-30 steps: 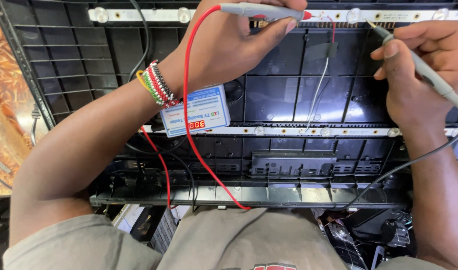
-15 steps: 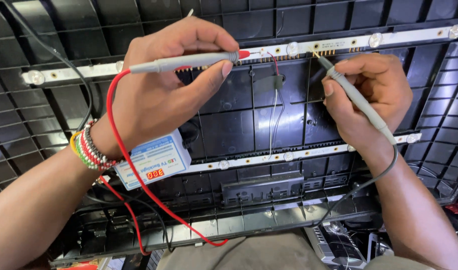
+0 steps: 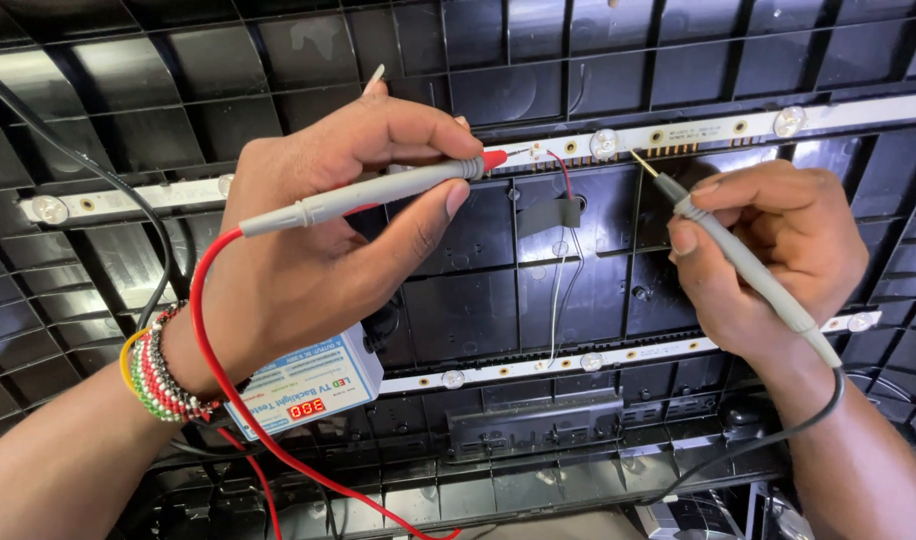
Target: The person uses a multimeter to test the continuity of LED strips on the back of a disassembled television panel. They systematically touch the probes to various points along the circuitry to check for electrical connections.
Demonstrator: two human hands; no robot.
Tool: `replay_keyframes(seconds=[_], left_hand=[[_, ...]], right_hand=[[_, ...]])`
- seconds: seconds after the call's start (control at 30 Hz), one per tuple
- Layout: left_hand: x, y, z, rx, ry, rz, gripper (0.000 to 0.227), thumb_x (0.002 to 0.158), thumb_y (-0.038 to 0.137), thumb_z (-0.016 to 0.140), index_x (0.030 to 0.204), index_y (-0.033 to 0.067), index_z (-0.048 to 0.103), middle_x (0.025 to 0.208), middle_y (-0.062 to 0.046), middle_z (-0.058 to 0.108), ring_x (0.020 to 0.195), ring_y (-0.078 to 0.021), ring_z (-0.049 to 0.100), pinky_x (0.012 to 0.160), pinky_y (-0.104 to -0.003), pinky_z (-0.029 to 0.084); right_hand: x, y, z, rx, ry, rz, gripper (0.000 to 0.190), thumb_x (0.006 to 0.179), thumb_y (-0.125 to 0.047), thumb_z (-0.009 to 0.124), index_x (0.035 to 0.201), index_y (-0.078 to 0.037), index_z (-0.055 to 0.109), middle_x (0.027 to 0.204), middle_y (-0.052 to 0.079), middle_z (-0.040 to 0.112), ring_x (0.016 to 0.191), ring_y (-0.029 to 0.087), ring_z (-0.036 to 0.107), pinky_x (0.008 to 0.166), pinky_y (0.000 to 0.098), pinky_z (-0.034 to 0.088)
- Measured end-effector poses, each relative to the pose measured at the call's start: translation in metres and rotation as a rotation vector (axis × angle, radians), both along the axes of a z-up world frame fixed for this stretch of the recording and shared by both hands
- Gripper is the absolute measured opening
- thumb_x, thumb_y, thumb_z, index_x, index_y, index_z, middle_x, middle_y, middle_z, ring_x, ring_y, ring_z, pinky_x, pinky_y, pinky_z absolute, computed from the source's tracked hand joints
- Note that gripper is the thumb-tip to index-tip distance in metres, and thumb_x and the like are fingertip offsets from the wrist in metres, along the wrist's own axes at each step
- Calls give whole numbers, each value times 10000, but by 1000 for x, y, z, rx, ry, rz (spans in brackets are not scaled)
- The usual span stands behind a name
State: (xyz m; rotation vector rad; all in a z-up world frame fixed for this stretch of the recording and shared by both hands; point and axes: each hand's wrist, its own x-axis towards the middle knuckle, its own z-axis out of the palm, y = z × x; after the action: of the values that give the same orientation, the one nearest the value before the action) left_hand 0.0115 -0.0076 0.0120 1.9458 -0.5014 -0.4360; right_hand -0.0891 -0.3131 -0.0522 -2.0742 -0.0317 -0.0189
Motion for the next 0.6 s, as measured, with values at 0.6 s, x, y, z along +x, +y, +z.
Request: replay_keyframes(seconds=[0.6], left_hand=[[0,-1,-1,7,31,16,156,1037,120,655,1186,74,643,1086,-22,747,984,-148,751,1307,-568,372]], right_hand=[[-1,1,4,-43,-27,12,178,1004,97,756,1112,160,629,1028,293,670,904,310,673,779,326,551]])
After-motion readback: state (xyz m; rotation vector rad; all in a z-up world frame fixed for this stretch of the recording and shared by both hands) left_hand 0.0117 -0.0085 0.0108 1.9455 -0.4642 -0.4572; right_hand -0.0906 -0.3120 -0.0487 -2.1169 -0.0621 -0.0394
